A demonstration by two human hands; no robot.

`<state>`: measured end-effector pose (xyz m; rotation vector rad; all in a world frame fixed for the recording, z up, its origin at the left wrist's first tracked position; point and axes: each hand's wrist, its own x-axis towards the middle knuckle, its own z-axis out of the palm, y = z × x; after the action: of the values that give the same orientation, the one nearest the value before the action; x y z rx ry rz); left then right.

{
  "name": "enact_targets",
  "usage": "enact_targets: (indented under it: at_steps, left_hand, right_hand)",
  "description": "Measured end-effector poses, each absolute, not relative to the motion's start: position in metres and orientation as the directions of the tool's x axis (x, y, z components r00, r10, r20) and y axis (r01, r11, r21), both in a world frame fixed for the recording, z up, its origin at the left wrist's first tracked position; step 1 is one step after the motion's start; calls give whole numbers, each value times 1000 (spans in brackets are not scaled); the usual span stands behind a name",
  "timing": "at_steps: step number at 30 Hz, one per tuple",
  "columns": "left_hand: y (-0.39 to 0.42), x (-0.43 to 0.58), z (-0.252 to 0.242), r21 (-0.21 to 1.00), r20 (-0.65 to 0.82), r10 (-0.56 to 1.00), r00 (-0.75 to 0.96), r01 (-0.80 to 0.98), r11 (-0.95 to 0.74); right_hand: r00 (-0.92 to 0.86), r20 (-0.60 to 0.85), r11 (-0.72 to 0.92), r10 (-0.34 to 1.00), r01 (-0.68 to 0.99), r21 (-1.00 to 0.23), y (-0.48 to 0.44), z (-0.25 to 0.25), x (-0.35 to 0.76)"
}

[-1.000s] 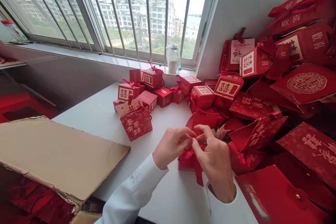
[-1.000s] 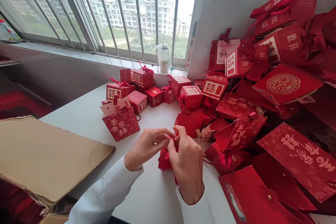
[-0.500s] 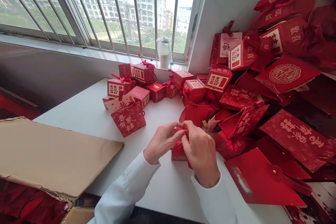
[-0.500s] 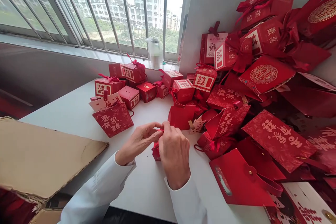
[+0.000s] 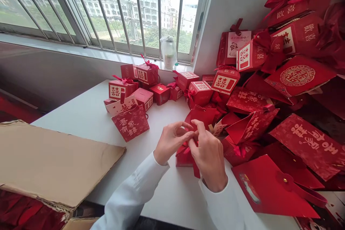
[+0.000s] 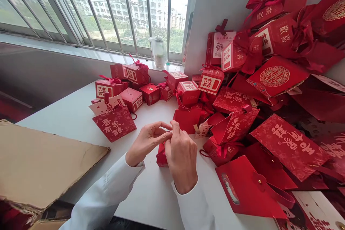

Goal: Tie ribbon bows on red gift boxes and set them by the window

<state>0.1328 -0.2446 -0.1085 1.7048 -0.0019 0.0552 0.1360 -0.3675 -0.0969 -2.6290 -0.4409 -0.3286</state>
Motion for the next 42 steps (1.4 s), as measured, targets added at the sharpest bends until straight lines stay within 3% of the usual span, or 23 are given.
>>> enact_targets:
  at_steps: [5,12,16,24,29,33,36,40,42]
  left_hand:
    - [-243,132,-95,975,65,11,998,-61,-212]
    - [-235,138,-103,974,-32,-63,998,17,-227]
    - [-236,138,-103,960,-10,-89,996,-16,-280]
    - [-245,140,-87,940,62,-153,986,-110,-323]
    - [-244,147,-89,964,45,-203,978,-96,-249]
    - [-245,148,-96,983,-21,-207,978,-18,-184]
    - [-247,146,-100,994,-38,-209,977,15,-111]
    - [-246,146,-98,993,-42,-175,984,22,-116]
    - [-244,147,-95,991,-48,-145,988,29,-134]
  right_hand:
    - [921,318,-753,225,372,-543,-371,-94,140]
    - [931,157,-718,330,355,-598,-377,-102,149]
    - [922,121,-683,367,356,-638,-382,-104,151]
    - [867,288,-663,406,497,-559,-393,-106,147]
    - [784,415,-598,463,621,-506,-404,-120,155]
    - [762,450,-460,466,643,-613,-410,-130,157]
    - [797,468,-361,383,595,-718,-416,-136,153]
    - [894,365,-337,260,438,-833,-437,-153,148]
    - [887,313,-327,339,424,-845,-447,-168,149]
